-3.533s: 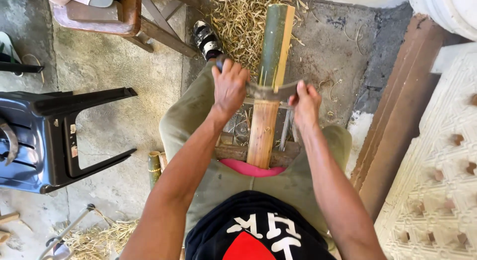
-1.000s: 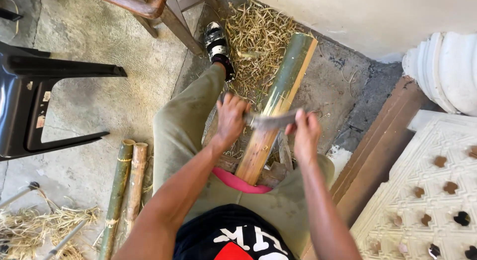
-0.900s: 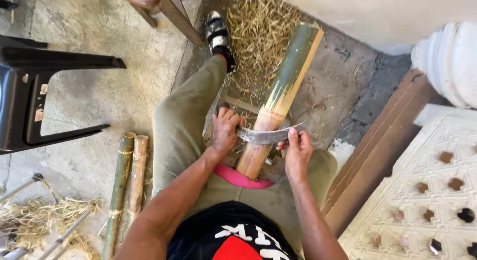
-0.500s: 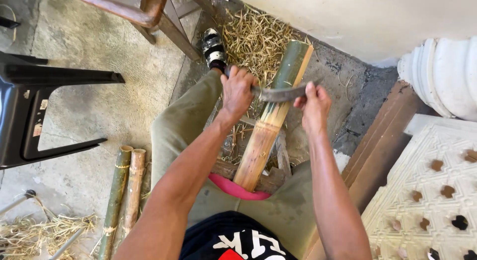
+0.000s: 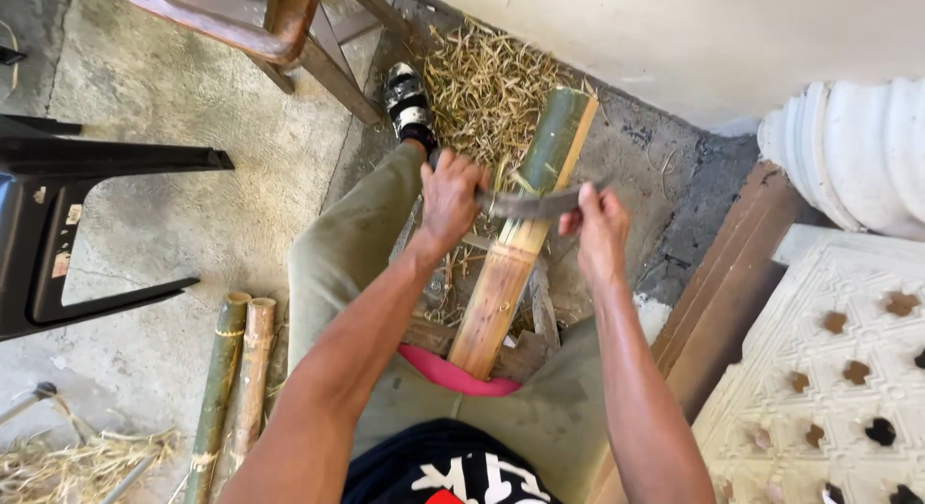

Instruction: The person is using a knife to strip the outer layer of a bamboo stick.

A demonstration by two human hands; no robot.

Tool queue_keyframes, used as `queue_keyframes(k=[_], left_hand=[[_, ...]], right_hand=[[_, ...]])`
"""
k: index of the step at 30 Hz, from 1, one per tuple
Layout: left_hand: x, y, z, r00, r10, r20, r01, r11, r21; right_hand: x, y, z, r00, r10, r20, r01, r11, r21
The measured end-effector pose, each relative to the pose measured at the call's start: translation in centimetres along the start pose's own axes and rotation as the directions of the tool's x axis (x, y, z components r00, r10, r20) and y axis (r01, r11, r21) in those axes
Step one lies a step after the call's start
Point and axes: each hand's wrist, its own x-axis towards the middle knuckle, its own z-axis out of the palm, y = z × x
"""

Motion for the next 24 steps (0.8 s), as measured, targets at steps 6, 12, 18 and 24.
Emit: queue_keyframes(k=[6,12,18,24], left_hand=[[-3.9,0.6,-2.7,0.998,-0.009,0.06,0.011,0.999,-0.041],[3.5,0.0,-0.6,0.999,0.046,0.015,-0.045,0.998,-0.054],[13.9,-1.9,5.5,0.999,0.029,0.021,-0.029,0.999,-0.018],[14.9,0.4,2.3,0.996,0.054,-0.069,-0.052,0.998,0.021]], right_hand=[[-4.1,8.1,-1.8,0.998,0.018,-0.053,-0.013,0.997,0.077],[3.2,2.5,0.1,0.991,-0.017,-0.129,0.036,0.988,0.147],[12.8,-5.0,0.9,0.989,-0.038,-0.141,0.056,0.99,0.127],[13.7,-6.2,0.4,0.994,0.027,-0.106,-0.013,0.991,0.131]])
